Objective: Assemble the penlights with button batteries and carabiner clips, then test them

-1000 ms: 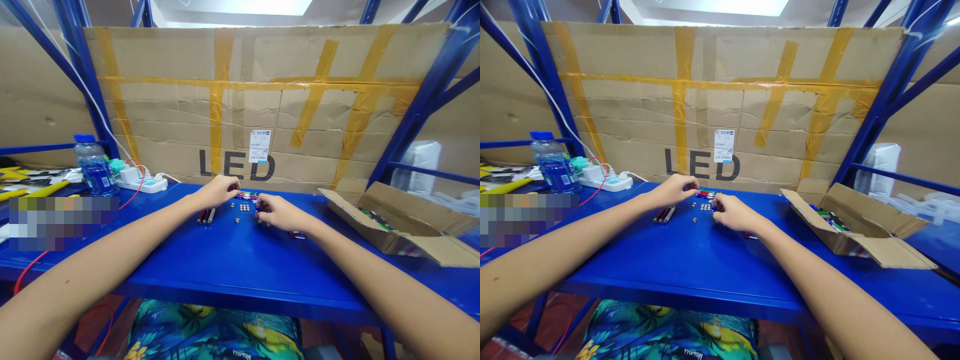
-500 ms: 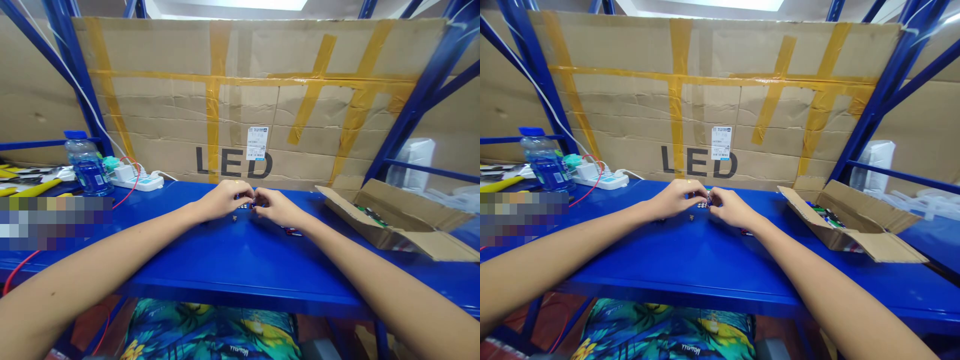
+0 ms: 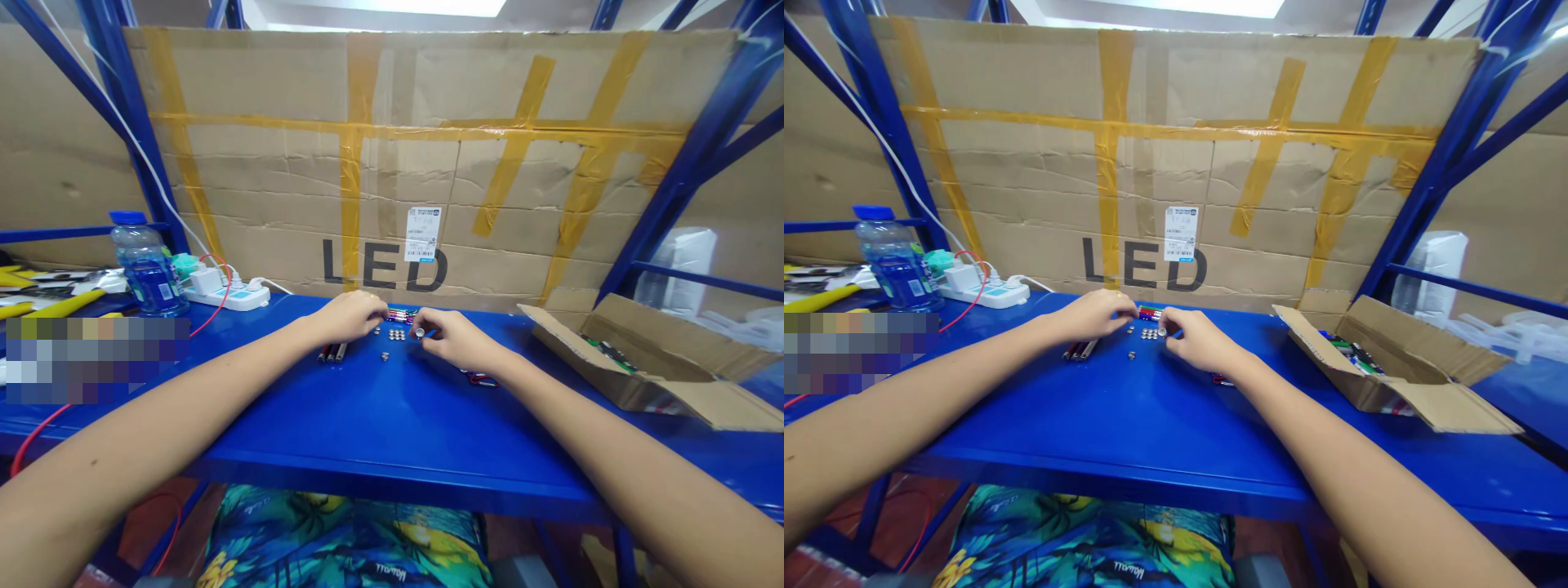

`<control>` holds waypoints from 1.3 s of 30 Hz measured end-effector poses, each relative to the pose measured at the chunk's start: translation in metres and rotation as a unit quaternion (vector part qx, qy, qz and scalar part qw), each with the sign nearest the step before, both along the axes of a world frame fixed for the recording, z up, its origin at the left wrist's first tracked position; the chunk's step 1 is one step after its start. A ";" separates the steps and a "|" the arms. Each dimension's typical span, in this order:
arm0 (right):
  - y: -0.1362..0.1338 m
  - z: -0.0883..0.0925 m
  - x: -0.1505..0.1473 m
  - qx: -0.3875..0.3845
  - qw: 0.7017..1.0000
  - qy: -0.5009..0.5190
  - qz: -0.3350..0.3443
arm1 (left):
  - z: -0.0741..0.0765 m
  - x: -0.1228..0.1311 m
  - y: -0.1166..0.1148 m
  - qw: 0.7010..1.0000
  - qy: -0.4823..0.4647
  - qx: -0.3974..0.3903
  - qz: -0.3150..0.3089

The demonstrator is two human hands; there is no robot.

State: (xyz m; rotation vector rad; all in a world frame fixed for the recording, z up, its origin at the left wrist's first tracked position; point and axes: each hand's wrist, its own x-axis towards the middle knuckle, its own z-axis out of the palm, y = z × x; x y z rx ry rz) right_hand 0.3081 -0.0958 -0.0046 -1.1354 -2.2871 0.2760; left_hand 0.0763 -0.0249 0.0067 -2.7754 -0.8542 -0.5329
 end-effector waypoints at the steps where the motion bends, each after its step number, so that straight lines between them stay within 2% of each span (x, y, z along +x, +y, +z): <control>1: 0.000 -0.001 0.000 0.000 1.000 -0.006 -0.001 | -0.002 -0.002 0.004 1.000 0.021 -0.007 0.009; 8: -0.004 0.001 -0.005 -0.016 0.999 -0.031 -0.005 | -0.012 0.002 0.024 0.994 0.105 -0.030 0.025; 24: -0.009 0.005 -0.009 -0.035 0.997 -0.064 -0.010 | -0.004 -0.001 0.037 0.984 0.136 -0.096 -0.060; 27: -0.009 0.005 -0.009 -0.033 0.997 -0.064 -0.009 | -0.004 0.000 0.036 0.985 0.131 -0.107 -0.044; 31: -0.009 0.004 -0.009 -0.027 0.998 -0.060 -0.005 | 0.004 0.002 0.029 0.982 0.132 -0.130 0.032; 34: -0.006 0.002 -0.007 -0.025 0.998 -0.049 -0.014 | 0.016 0.003 0.014 0.987 0.088 -0.129 0.040; 37: -0.001 -0.003 -0.004 -0.030 0.999 -0.017 -0.035 | 0.023 0.005 -0.006 0.991 -0.030 -0.125 -0.018; 39: 0.002 -0.006 -0.003 -0.040 0.998 0.013 -0.044 | 0.022 0.009 -0.018 0.987 -0.096 -0.108 -0.065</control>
